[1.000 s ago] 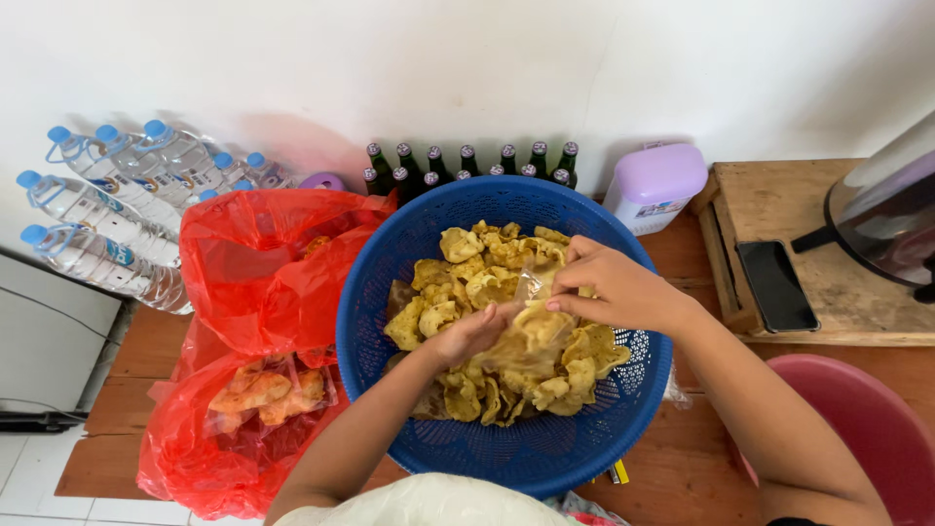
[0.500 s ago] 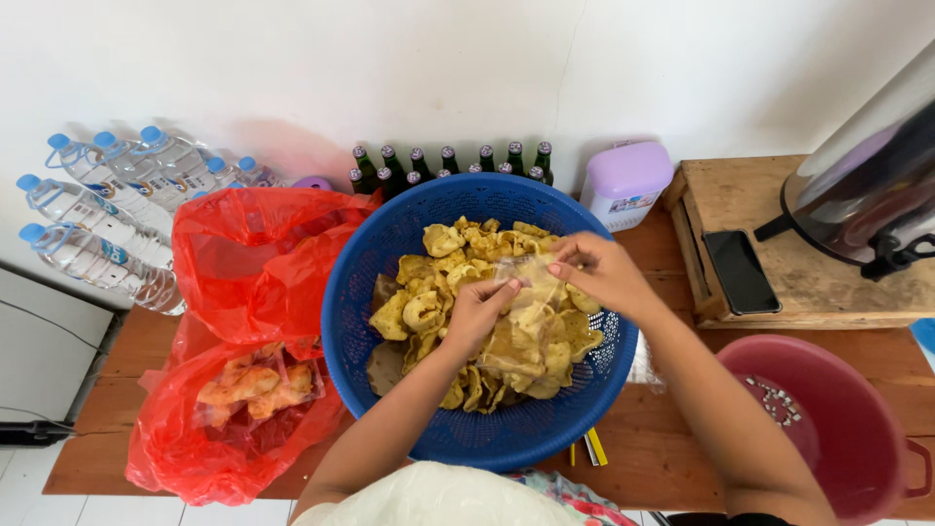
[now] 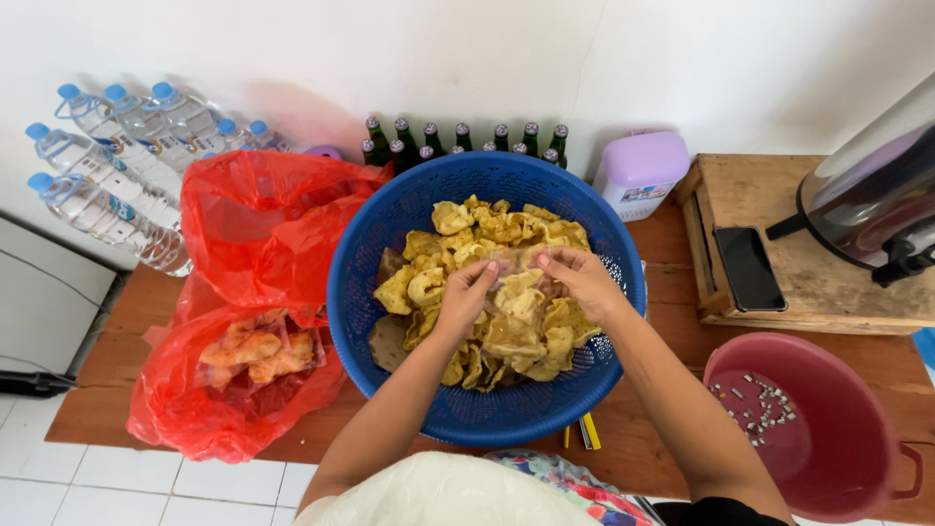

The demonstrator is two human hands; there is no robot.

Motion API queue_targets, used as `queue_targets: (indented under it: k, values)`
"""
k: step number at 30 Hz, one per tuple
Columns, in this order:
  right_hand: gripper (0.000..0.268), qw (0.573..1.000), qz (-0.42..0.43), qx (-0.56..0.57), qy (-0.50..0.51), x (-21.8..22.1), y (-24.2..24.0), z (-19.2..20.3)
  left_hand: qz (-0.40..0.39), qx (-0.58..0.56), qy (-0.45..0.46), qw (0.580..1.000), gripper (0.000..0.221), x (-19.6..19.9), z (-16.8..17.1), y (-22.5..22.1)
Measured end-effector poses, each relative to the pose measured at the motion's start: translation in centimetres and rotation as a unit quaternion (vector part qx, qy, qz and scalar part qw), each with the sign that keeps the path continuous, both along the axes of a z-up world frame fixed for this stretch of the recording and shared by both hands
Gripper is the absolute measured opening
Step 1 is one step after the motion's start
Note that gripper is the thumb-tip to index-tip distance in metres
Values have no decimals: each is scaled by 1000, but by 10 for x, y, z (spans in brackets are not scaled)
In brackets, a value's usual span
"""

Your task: The person places fried snack pieces from a blue basket into small clear plastic bags. They handle the snacks by hand, filling each bag and then using a yellow handheld sealer to close it. The sealed bags are placed into a red plastic bag on the table.

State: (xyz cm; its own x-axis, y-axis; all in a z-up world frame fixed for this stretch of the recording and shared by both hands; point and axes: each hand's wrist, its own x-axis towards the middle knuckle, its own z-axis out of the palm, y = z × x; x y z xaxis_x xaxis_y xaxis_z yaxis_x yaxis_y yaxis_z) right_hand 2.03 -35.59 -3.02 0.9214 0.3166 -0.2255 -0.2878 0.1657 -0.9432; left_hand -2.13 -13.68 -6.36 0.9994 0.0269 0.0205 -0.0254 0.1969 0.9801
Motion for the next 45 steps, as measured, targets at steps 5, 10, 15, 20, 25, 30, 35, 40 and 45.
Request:
queue_targets:
  k: [5,10,15,20,25,30,35,40,45]
  values:
    - [23,999,-17,-10,-31,4,3,-13,-24,50,20,998,29,9,-5,5]
    - [24,997,-18,-14,-75,2,2,-27,-31,66,-30,997,24,14,-3,14]
    - [22,997,-26,-1,-70,2,0,-35,-33,12,-11,999,24,16,-6,21]
    - [17,995,-12,19,-98,3,0,-36,-35,-10,-20,999,17,23,-11,24]
    - [18,995,-4,9,-95,-6,-1,-26,-60,39,-39,997,11,17,5,26]
    - [21,986,-8,-57,-159,-15,1,-20,-33,130,-23,991,28,8,26,20]
    - [26,981,-12,-104,-166,-17,3,-16,-40,153,-28,987,10,7,25,23]
    - [25,962,11,-152,-228,-22,4,-9,-33,208,-63,976,13,10,16,21]
    - [18,963,7,-181,-198,-21,2,-14,-33,219,-102,970,14,9,11,18]
